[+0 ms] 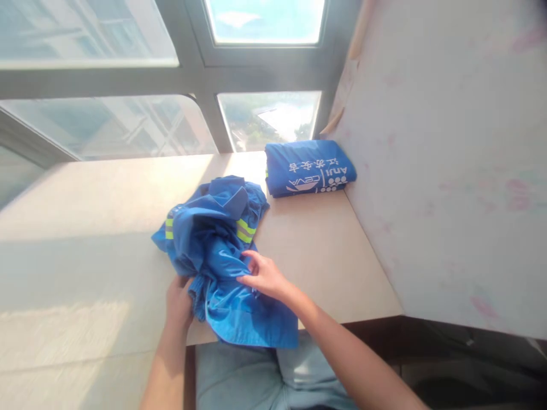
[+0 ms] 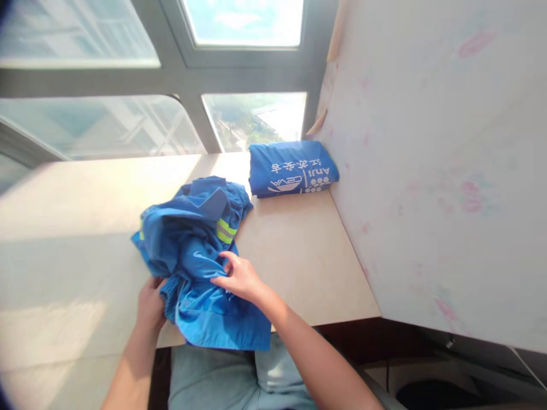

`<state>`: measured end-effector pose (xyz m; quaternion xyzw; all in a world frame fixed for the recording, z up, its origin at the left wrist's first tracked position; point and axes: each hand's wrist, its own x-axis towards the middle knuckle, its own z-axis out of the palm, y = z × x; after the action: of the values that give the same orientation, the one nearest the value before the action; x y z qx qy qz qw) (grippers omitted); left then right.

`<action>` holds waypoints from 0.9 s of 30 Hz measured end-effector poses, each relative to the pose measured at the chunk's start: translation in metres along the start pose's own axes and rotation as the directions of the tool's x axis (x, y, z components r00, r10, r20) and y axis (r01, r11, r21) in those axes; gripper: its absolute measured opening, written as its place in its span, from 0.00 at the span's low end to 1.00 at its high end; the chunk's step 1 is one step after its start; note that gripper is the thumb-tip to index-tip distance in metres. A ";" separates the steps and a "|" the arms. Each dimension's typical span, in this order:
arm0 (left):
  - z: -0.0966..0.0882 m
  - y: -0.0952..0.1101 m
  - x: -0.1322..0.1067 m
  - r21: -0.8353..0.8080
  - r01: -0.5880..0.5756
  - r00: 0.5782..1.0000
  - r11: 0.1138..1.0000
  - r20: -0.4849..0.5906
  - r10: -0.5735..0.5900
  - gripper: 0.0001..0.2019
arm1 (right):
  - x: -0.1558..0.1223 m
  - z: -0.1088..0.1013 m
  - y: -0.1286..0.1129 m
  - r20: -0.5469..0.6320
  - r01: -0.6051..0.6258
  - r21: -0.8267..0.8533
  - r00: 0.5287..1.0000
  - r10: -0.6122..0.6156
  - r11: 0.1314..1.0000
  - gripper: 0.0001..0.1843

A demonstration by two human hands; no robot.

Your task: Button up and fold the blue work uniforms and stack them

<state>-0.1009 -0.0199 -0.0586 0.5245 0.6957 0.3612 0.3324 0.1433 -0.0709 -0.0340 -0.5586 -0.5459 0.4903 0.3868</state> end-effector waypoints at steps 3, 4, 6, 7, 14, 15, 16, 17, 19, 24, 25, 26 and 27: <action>-0.001 -0.002 -0.005 -0.087 0.029 0.998 0.996 0.062 -0.024 0.22 | -0.012 -0.008 0.016 0.057 0.074 -0.142 0.996 -0.067 0.987 0.15; 0.000 -0.003 -0.007 -0.079 0.007 0.999 0.997 0.048 -0.003 0.21 | -0.016 -0.008 0.022 0.053 0.122 -0.176 0.992 -0.115 0.977 0.16; 0.002 -0.004 -0.011 -0.046 -0.039 0.999 0.998 0.006 0.039 0.21 | -0.024 -0.004 0.030 0.022 0.209 -0.214 0.978 -0.209 0.954 0.17; 0.003 -0.005 -0.014 -0.033 -0.053 0.998 0.998 -0.015 0.053 0.21 | -0.027 -0.002 0.033 0.006 0.239 -0.218 0.970 -0.243 0.946 0.16; 0.010 -0.004 -0.023 0.048 -0.102 0.988 0.994 -0.108 0.107 0.21 | -0.027 0.000 0.041 -0.191 0.210 -0.056 0.957 -0.217 0.976 0.18; 0.011 -0.003 -0.024 0.057 -0.104 0.987 0.993 -0.116 0.110 0.21 | -0.025 -0.002 0.043 -0.228 0.189 -0.010 0.956 -0.187 0.982 0.19; 0.011 -0.003 -0.024 0.062 -0.109 0.986 0.992 -0.123 0.116 0.21 | -0.024 -0.003 0.045 -0.263 0.175 0.042 0.952 -0.158 0.984 0.20; 0.011 -0.003 -0.025 0.066 -0.116 0.984 0.991 -0.131 0.123 0.21 | -0.022 -0.004 0.047 -0.293 0.169 0.097 0.947 -0.134 0.981 0.20; 0.011 -0.001 -0.028 0.074 -0.134 0.979 0.988 -0.146 0.144 0.20 | -0.019 -0.004 0.051 -0.329 0.167 0.191 0.939 -0.097 0.967 0.22; 0.012 0.005 -0.041 0.153 -0.133 0.967 0.979 -0.197 0.162 0.20 | -0.018 0.000 0.055 -0.310 0.181 0.202 0.944 -0.113 0.962 0.20; 0.013 0.006 -0.043 0.168 -0.126 0.965 0.978 -0.208 0.161 0.19 | -0.018 0.000 0.054 -0.305 0.186 0.181 0.944 -0.125 0.966 0.20; 0.012 0.007 -0.045 0.178 -0.120 0.963 0.977 -0.220 0.159 0.19 | -0.019 0.000 0.053 -0.301 0.188 0.159 0.944 -0.133 0.969 0.19; 0.012 0.009 -0.047 0.188 -0.117 0.961 0.975 -0.226 0.159 0.19 | -0.019 0.000 0.052 -0.297 0.185 0.138 0.945 -0.138 0.973 0.18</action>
<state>-0.0762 -0.0618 -0.0533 0.5513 0.7211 0.3824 0.1730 0.1567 -0.0953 -0.0821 -0.5430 -0.4862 0.4144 0.5450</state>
